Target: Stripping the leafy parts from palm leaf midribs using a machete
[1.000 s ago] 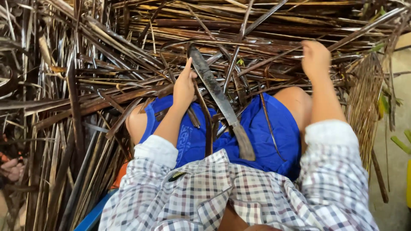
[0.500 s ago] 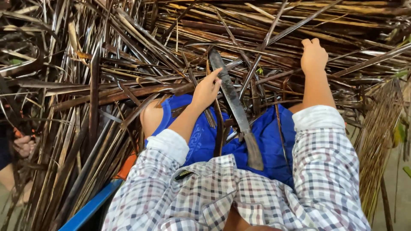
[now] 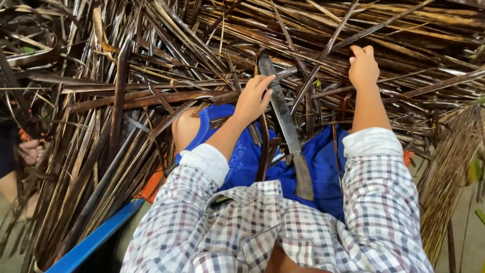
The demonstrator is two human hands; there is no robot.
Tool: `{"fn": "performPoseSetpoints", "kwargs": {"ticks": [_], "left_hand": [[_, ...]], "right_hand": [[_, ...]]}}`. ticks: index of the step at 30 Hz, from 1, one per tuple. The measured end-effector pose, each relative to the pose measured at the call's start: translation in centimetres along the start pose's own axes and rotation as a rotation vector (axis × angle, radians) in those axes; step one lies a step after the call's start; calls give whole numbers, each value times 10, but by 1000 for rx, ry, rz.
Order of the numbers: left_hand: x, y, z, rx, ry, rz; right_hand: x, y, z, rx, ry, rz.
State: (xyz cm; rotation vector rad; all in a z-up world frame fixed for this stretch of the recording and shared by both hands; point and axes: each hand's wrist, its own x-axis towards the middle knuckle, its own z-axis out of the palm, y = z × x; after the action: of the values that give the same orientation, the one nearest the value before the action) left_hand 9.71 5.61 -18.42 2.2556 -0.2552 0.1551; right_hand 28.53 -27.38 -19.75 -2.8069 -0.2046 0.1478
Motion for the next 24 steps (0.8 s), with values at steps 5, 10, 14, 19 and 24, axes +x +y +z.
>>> {"fn": "performPoseSetpoints", "kwargs": {"ticks": [5, 10, 14, 19, 24], "left_hand": [[-4, -4, 0, 169, 159, 295], [-8, 5, -9, 231, 204, 322], [-4, 16, -30, 393, 373, 377], [-7, 47, -90, 769, 417, 174], [-23, 51, -92, 536, 269, 231]], "right_hand": [[-1, 6, 18, -47, 85, 22], [-40, -26, -7, -17, 129, -61], [-69, -20, -14, 8, 468, -465], [-106, -65, -89, 248, 730, -709], [-108, -85, -133, 462, 884, -857]]}}
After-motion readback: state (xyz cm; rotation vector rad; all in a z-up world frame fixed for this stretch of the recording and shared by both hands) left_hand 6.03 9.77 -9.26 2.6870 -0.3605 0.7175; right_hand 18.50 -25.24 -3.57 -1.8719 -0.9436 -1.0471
